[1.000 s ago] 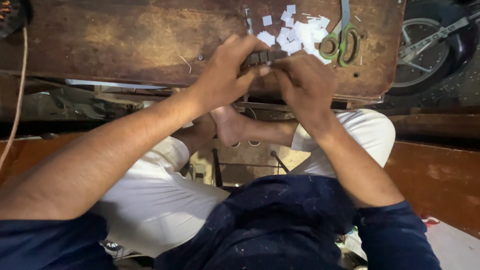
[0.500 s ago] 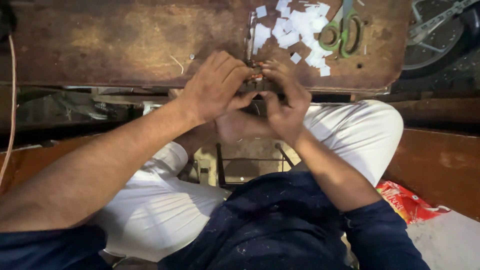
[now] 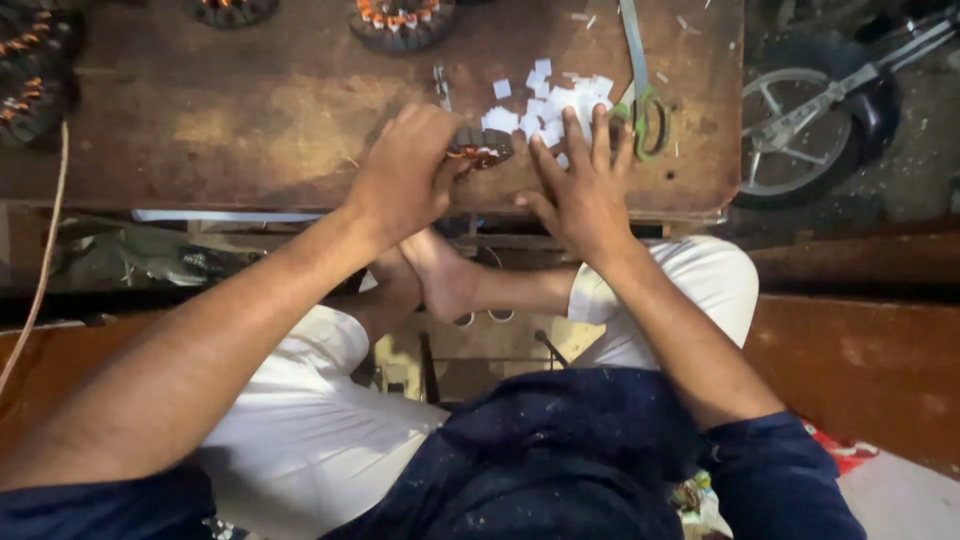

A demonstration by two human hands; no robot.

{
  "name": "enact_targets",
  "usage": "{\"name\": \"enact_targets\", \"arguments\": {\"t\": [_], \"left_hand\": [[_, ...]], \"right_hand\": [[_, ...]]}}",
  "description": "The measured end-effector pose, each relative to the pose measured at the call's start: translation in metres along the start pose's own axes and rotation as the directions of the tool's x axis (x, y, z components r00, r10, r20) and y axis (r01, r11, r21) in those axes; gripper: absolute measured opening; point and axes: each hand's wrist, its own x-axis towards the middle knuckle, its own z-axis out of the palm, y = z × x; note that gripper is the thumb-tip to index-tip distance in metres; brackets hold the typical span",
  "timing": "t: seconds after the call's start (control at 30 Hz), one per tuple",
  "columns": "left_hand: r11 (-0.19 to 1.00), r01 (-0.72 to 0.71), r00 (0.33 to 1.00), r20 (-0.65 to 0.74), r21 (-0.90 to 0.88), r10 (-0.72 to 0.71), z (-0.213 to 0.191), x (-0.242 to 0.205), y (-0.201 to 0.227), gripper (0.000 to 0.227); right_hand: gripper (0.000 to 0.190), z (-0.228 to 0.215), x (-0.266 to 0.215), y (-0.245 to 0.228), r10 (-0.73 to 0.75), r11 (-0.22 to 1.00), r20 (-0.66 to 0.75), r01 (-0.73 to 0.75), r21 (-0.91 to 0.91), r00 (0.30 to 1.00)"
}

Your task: The person sits at a workbench and inserts small white paper pieces into the slots of a circular stator component. They use scissors to trim the paper and continue placing pieces into the slots of the stator.

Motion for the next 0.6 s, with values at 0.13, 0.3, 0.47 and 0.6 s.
{"name": "enact_targets", "arguments": {"t": [0.13, 0.3, 0.47, 0.6], "left_hand": [[0.996, 0.053, 0.995, 0.081, 0.075, -0.059, 0.000, -0.005, 0.010, 0.038], [0.974, 0.037, 0.997, -0.054, -0.225, -0.050, -0.001, 0.008, 0.000, 0.041], [0.946, 0.126, 0.992, 0.058, -0.300, -0.114, -0.012, 0.012, -0.004, 0.041], [0.943, 0.050, 0.997, 0.079, -0.330, -0.025, -0.013, 0.009, -0.004, 0.043]], "right_hand": [[0.041, 0.010, -0.024, -0.009, -0.093, 0.992, -0.111, 0.102, 0.077, 0.990], [0.020, 0.014, -0.036, -0.016, 0.104, 0.948, -0.241, -0.023, 0.318, 0.965], [0.020, 0.009, -0.008, -0.042, 0.299, 0.816, -0.382, -0.027, 0.577, 0.874], [0.028, 0.001, 0.015, -0.052, 0.051, 0.916, -0.468, 0.145, 0.374, 0.882]]}}
